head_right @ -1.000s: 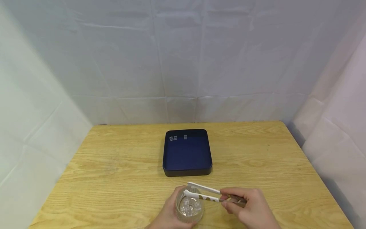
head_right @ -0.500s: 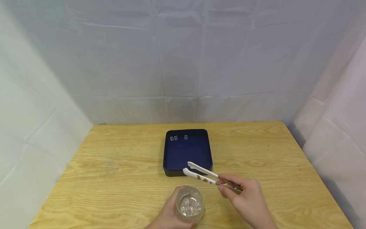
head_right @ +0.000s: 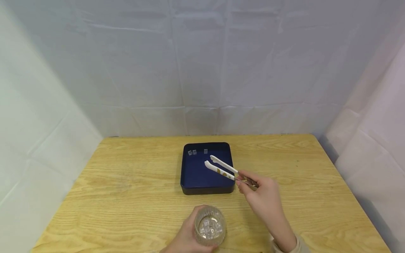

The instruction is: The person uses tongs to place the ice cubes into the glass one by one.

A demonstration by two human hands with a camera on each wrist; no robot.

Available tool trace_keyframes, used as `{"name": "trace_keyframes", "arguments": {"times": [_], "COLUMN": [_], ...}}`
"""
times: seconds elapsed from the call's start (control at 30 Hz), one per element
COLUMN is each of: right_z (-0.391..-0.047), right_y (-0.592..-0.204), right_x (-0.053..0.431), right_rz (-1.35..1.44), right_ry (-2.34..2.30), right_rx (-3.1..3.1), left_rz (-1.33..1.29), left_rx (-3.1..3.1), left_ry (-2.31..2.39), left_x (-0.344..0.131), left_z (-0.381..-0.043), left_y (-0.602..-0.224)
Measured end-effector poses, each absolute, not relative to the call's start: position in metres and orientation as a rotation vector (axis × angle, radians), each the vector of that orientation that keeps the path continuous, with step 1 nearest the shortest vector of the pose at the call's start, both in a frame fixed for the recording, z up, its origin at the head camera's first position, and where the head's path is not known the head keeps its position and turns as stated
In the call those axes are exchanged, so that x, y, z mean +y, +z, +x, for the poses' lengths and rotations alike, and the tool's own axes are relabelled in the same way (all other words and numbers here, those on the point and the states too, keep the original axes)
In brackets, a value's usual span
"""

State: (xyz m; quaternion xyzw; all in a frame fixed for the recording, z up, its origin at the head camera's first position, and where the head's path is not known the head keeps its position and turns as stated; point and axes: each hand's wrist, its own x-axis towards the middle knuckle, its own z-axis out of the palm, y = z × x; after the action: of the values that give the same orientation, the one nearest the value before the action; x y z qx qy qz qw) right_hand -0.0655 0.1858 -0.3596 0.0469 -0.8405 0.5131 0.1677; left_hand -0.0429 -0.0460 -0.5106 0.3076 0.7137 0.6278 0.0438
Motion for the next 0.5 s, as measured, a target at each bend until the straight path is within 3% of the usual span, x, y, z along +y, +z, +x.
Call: {"name": "trace_keyframes", "arguments": {"times": [0.5], "right_z": [-0.136], "right_y": [-0.392], "right_x": [0.169], "right_rz": [0.104], "right_ry": [1.524], "right_rx": [-2.428], "left_rz": [0.953], "left_rx": [2.210], "left_ry": [1.905], "left_x": [-0.046], "left_z": [-0.043], "left_y": [-0.512]}}
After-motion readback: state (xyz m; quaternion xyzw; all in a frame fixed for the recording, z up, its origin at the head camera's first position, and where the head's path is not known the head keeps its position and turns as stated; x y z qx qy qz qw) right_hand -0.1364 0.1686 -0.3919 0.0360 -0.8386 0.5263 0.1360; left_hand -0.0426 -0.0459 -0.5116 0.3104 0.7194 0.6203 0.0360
